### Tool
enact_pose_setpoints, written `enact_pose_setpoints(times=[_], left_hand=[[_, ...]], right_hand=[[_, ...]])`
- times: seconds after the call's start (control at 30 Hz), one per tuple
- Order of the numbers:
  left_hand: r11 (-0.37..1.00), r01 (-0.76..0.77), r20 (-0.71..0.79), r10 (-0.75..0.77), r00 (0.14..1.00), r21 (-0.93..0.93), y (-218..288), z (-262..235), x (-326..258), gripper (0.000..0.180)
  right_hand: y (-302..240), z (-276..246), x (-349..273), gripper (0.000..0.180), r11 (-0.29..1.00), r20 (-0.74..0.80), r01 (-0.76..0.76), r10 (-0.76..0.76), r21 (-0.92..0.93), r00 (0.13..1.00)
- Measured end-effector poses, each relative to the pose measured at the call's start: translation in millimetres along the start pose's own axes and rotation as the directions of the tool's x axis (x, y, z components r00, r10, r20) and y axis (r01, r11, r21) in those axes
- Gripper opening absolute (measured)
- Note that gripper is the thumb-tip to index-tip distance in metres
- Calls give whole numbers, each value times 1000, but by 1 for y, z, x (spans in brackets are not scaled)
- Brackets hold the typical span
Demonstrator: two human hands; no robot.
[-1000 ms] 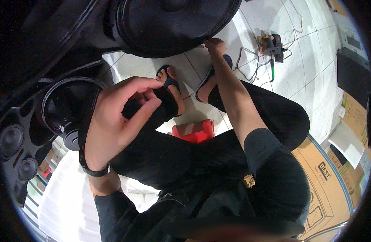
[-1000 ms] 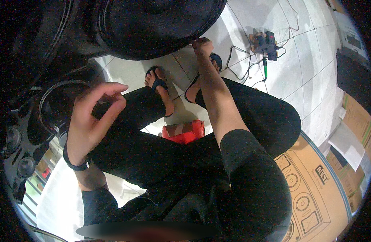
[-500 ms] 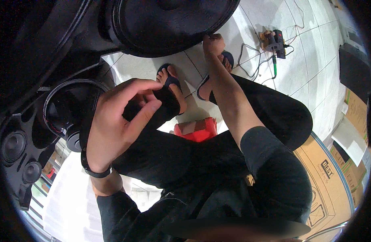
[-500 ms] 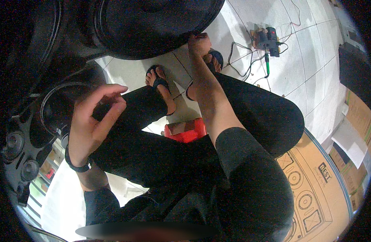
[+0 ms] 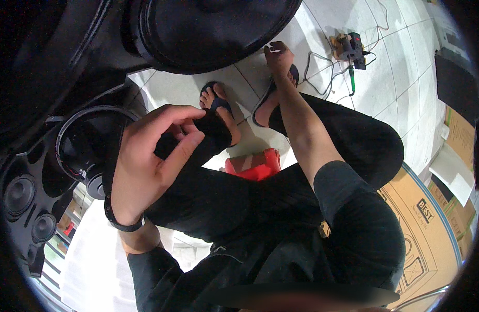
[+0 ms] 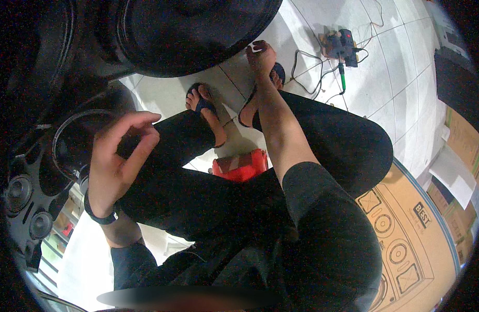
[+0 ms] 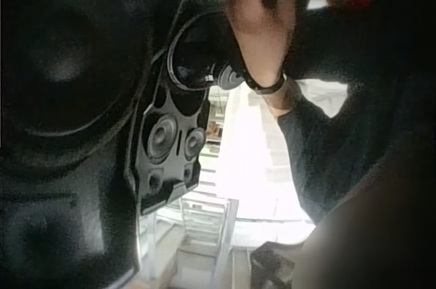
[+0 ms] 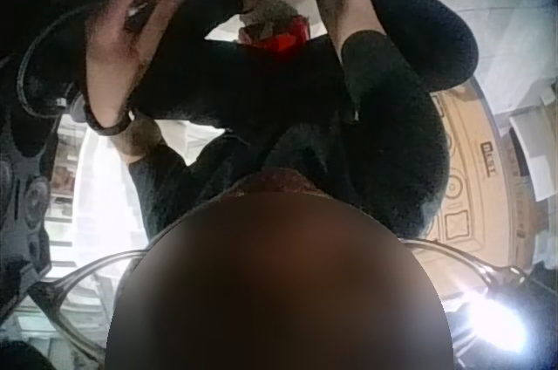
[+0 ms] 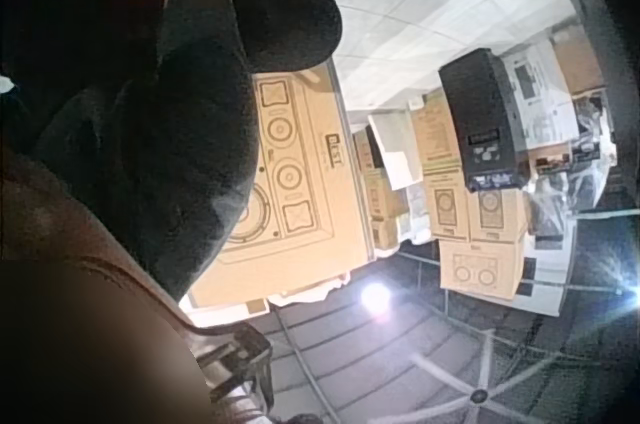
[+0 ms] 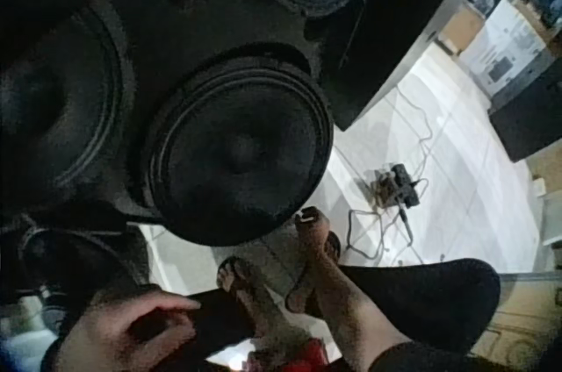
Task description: The person assembles a multi-speaker unit by installing small drivers into a black enclosure, connecting wires, and securing components. They then move to connect power and test the system with another person nearby.
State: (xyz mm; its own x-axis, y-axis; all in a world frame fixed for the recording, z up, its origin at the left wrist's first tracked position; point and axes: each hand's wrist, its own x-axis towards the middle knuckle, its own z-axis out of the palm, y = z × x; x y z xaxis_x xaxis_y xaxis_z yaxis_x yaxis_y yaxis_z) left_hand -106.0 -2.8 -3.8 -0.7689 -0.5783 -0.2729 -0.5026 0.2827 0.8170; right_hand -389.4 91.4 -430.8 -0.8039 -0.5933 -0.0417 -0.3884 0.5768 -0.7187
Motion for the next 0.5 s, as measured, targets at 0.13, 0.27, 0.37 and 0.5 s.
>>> enact_pose_setpoints(times=[0.13,0.27,0.37,0.5], left_hand=[[1000,2,-2,-2,1000,6,0,0,0,26],[1000,6,-3,-6,1000,13,1,-1,0,26],[1000,22,11,-22,1000,-6,2,-1,0,26],[1000,8,29,-8,1000,-21,-1,-2,1,27]], right_hand=[[-12,6,-4,28,995,55,-18,23,-95,998],[-22,10,-1,26,994,38,-64,68,-94,997],[-24,12,3,26,995,27,-80,82,-63,996],[-29,14,5,26,981,23,-183,185,-68,982]])
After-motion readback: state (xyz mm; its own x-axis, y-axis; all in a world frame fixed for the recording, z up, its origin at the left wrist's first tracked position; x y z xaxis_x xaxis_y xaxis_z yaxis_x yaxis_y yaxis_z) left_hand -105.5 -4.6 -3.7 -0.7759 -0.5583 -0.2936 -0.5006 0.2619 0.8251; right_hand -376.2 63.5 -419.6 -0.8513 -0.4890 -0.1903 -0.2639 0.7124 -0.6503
